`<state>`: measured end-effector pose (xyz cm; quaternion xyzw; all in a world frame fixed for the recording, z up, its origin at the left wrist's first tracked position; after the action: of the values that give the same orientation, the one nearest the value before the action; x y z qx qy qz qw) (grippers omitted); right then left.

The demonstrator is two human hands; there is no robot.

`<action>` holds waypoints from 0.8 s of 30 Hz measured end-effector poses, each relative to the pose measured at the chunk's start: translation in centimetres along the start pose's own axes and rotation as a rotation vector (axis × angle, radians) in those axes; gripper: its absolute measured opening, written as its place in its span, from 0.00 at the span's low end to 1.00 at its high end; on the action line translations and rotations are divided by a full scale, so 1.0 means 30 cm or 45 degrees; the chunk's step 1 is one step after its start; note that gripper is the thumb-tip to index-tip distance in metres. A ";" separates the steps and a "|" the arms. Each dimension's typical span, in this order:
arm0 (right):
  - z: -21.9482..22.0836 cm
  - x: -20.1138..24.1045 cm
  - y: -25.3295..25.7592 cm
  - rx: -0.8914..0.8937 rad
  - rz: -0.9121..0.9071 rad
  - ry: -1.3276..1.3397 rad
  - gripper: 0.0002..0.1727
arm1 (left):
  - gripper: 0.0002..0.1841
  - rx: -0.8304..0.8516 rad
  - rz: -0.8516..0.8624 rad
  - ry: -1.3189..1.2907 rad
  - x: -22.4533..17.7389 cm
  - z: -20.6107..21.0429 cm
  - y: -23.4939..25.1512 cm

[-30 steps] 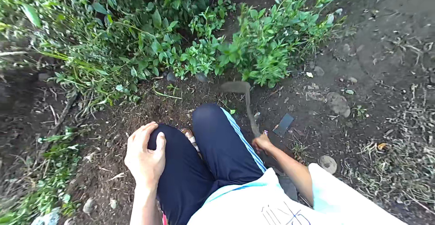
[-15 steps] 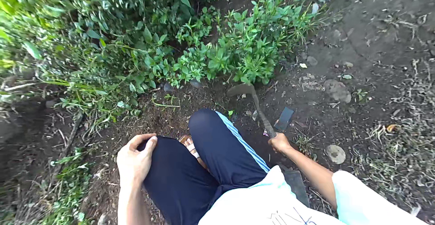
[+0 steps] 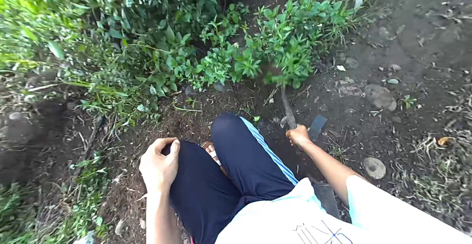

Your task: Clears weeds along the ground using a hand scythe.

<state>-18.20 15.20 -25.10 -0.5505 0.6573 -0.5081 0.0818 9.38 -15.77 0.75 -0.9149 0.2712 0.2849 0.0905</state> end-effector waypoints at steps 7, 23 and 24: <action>0.134 -0.106 0.041 0.115 0.108 -0.121 0.19 | 0.15 0.003 0.011 0.050 -0.038 0.019 0.012; -0.238 -0.380 -0.070 0.154 0.150 0.000 0.24 | 0.25 0.636 -0.056 -0.812 0.169 0.015 0.152; -0.286 -0.411 -0.073 0.114 0.158 0.074 0.24 | 0.25 0.645 -0.037 -0.820 0.187 0.006 0.149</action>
<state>-17.84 30.37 -24.96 -0.4897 0.6689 -0.5465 0.1186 10.72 -21.97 -2.65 -0.7314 0.2776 0.4796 0.3974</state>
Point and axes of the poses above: each hand's wrist, its own y-axis towards the middle knuckle, its own z-axis out of the palm, x = y × z, the point moved 4 cm from there along y, towards the middle knuckle, and after that the axes turned 9 degrees about -y, right-handed, at the moved point
